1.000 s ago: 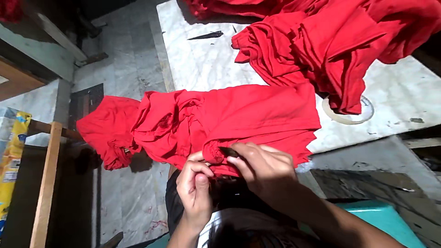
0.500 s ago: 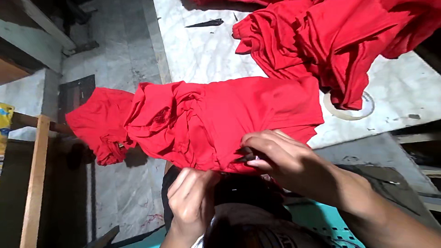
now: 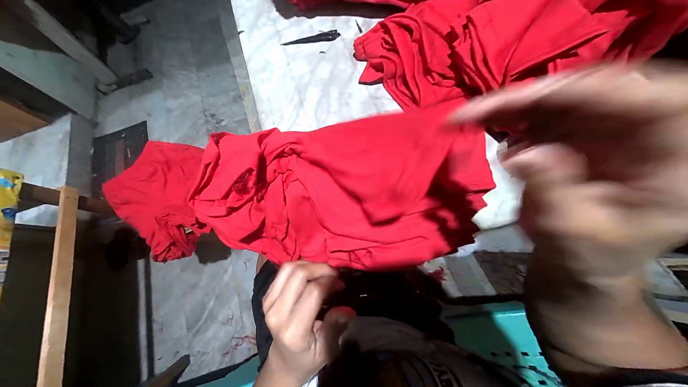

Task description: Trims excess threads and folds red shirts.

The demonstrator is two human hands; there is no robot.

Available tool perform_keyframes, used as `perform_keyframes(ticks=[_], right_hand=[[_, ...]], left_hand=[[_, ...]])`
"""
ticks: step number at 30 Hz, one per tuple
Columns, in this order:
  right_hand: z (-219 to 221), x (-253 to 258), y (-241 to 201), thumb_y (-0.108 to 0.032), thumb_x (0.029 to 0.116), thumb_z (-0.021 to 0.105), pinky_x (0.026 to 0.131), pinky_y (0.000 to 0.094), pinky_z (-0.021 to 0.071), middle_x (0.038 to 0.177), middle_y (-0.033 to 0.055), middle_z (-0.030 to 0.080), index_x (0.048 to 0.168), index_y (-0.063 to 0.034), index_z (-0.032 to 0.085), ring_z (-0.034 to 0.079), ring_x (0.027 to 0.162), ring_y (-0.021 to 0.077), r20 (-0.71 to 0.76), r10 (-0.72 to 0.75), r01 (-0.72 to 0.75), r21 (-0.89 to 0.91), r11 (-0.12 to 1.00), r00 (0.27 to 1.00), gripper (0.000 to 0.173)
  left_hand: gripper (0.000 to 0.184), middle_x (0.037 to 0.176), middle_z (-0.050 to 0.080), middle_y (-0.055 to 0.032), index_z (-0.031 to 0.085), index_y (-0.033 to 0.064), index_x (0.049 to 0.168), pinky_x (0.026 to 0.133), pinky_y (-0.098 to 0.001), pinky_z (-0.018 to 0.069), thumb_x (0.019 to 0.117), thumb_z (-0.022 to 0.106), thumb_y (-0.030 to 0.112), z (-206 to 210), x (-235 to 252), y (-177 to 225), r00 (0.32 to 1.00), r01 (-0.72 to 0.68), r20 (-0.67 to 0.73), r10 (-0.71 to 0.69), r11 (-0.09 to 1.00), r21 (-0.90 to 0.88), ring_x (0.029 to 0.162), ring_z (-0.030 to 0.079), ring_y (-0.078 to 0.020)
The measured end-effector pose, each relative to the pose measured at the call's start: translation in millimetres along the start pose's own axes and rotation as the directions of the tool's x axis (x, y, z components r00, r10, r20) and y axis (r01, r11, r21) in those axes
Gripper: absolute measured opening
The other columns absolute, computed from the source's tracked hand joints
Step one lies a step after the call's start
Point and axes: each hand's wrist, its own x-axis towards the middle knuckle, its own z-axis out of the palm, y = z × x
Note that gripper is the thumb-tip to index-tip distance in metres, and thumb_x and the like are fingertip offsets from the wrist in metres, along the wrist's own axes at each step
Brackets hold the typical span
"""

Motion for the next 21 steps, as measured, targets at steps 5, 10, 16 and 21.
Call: perform_keyframes(ticks=[5,10,16,21], right_hand=[[10.2,-24.5,-12.9,-0.034,0.1043,0.059,0.088,0.0187,0.0523,0.112,0.0016,0.066,0.123,-0.0096,0.059,0.063,0.103,0.0044,0.117,0.018,-0.008,-0.087,0.996,0.993,0.030],[38.7,-56.3,-3.2,-0.024,0.0960,0.059,0.059,0.0262,0.0472,0.086,0.0121,0.061,0.099,-0.0090,0.071,0.059,0.068,0.0176,0.309,0.075,0.004,-0.249,0.969,0.948,0.019],[40.3,-55.3,-5.9,-0.018,0.0932,0.060,0.049,0.0247,0.0433,0.099,0.0117,0.064,0.099,-0.0105,0.070,0.057,0.062,0.0134,0.248,0.050,0.020,-0.272,0.962,0.968,0.014],[42.0,-50.0,-7.3,-0.021,0.1029,0.056,0.062,0.0194,0.0460,0.097,0.0114,0.070,0.089,-0.0081,0.069,0.062,0.075,0.0107,0.167,-0.024,0.064,-0.242,0.968,0.986,0.023]], left_hand=[[0.062,0.113,0.064,-0.0178,0.069,0.0009,0.107,0.094,-0.0336,0.0479,0.0931,0.060,0.060,16.0,14.7,-6.5,0.978,0.208,-0.090,-0.189,0.925,0.318,0.110,0.060,-0.0232],[0.032,0.101,0.067,-0.0098,0.059,0.0138,0.073,0.100,-0.0382,0.0411,0.0998,0.057,0.031,32.2,-2.9,-15.1,0.996,0.091,-0.048,-0.078,0.911,0.403,0.112,0.058,-0.0265],[0.023,0.114,0.056,-0.0024,0.060,0.0127,0.087,0.103,-0.0170,0.0387,0.0991,0.060,0.032,-2.2,-0.9,-7.5,0.977,0.157,-0.178,-0.117,0.962,0.225,0.119,0.050,-0.0041],[0.034,0.113,0.061,-0.0082,0.064,0.0117,0.108,0.101,-0.0303,0.0427,0.0913,0.069,0.041,39.0,20.5,10.5,0.999,0.023,-0.049,-0.015,0.986,0.163,0.114,0.056,-0.0177]])
